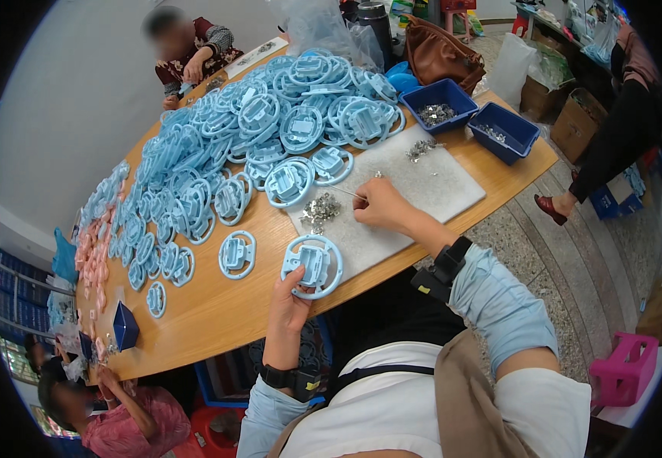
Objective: Assembling small metal components into circular blue plastic frames at a workshop table.
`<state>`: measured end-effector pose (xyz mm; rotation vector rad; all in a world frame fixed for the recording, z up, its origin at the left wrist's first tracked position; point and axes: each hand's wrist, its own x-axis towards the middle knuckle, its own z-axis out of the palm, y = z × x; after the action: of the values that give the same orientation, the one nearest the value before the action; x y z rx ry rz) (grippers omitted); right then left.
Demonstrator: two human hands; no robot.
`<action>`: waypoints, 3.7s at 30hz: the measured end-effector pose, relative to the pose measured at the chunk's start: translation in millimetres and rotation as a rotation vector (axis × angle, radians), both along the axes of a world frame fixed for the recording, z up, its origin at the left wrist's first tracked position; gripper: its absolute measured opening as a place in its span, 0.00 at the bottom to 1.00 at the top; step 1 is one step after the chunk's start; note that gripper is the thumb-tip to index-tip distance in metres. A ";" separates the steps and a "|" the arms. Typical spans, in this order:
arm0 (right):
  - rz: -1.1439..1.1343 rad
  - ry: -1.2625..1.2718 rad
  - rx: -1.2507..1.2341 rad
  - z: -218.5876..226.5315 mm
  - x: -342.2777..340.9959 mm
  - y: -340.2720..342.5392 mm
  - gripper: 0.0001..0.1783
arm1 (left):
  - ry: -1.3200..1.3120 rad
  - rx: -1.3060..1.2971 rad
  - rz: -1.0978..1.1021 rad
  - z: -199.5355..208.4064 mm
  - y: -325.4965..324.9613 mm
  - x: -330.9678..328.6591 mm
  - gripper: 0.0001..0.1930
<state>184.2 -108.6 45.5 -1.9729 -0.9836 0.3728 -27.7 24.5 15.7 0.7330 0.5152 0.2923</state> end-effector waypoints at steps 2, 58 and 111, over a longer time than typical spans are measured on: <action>-0.007 0.075 0.020 -8.5 -8.6 5.6 0.06 | 0.003 0.001 0.005 1.1 -1.4 -0.6 0.17; 0.071 -0.556 -0.180 -10.8 -119.8 -7.0 0.30 | -0.052 -0.007 -0.017 -9.2 -9.8 13.4 0.16; -0.204 -0.115 0.180 -17.5 -22.2 -39.7 0.11 | 0.036 0.160 -0.055 8.3 -21.9 18.7 0.10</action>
<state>162.1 -148.3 28.0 -1.9242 -0.8454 0.0551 -9.0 2.7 24.0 0.9073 0.5093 0.2713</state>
